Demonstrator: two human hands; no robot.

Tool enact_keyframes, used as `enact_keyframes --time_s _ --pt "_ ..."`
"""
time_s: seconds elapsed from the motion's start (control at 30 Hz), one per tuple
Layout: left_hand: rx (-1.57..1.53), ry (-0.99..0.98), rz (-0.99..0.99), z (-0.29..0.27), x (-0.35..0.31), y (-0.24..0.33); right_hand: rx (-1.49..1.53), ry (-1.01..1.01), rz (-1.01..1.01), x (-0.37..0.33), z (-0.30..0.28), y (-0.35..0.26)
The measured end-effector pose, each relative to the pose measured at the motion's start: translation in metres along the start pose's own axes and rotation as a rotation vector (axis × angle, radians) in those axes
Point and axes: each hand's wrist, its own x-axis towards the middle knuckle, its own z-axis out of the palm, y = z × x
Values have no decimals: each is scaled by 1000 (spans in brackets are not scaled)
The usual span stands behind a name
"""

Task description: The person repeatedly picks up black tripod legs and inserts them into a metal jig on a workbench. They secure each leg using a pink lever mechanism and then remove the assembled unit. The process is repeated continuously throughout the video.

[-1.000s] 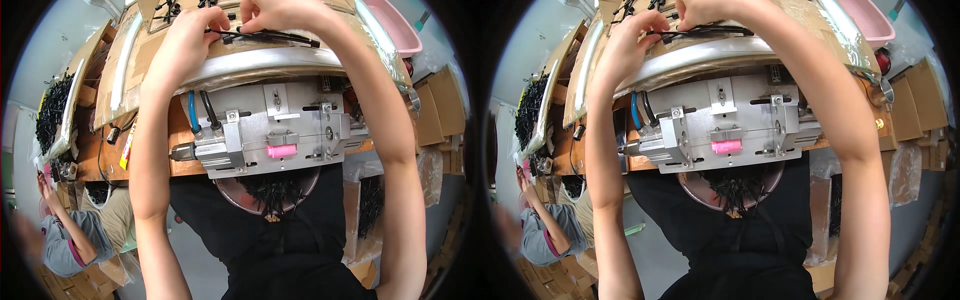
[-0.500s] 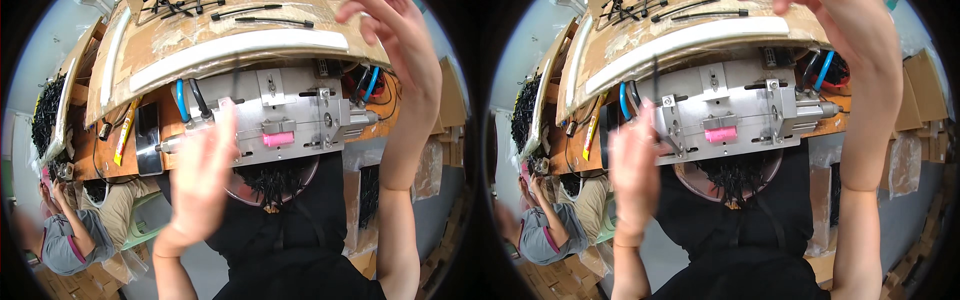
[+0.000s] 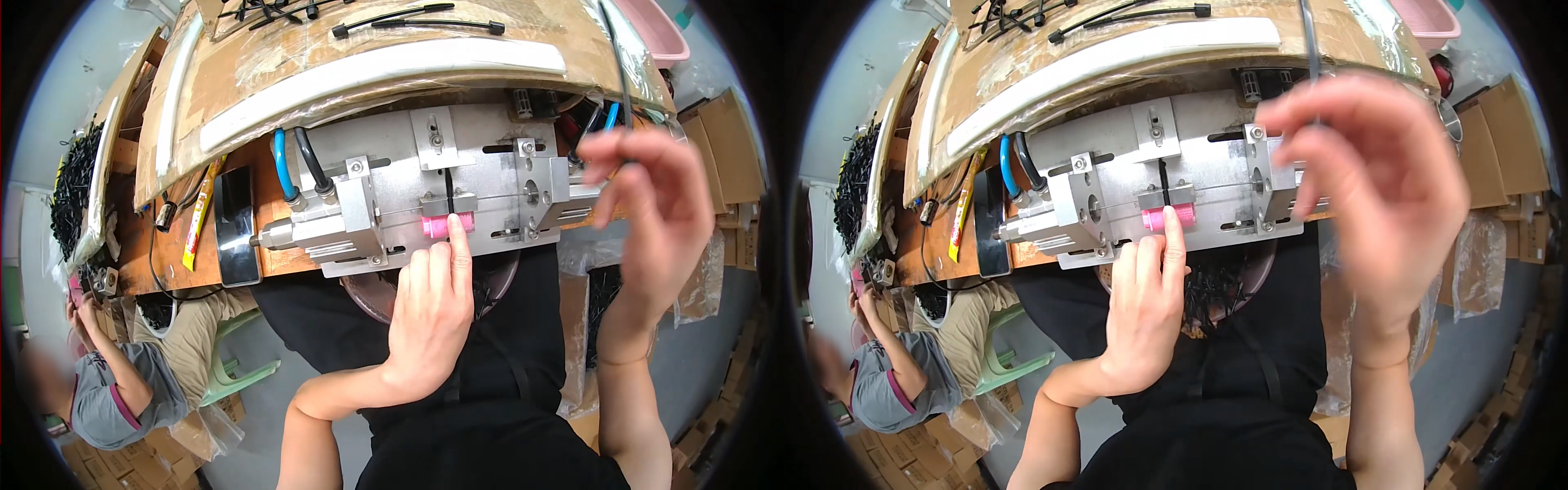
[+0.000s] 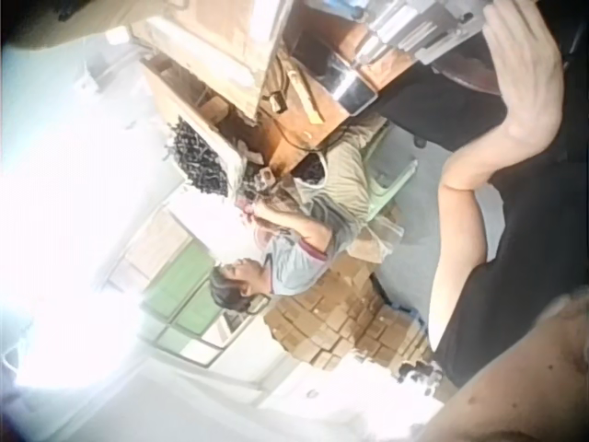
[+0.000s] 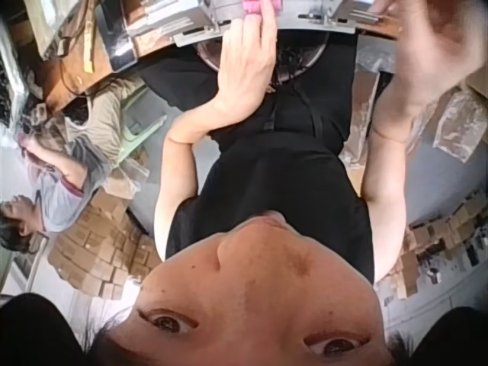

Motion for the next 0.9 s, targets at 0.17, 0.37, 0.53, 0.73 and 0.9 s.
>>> enact_keyframes --time_s 0.17,0.37,0.53,0.73,0.9 --pt "-162 151 39 -45 56 -49 -310 -187 -96 -73 40 19" --pt "-291 90 46 -77 158 -127 -338 -276 -86 -97 69 35" --pt "-120 -74 81 -75 175 -164 -332 -280 -99 -93 79 40" --pt "-271 383 14 -53 99 -111 -503 -331 -218 -43 49 22" --pt "-110 171 59 -27 3 -35 -873 -130 -597 82 38 48"
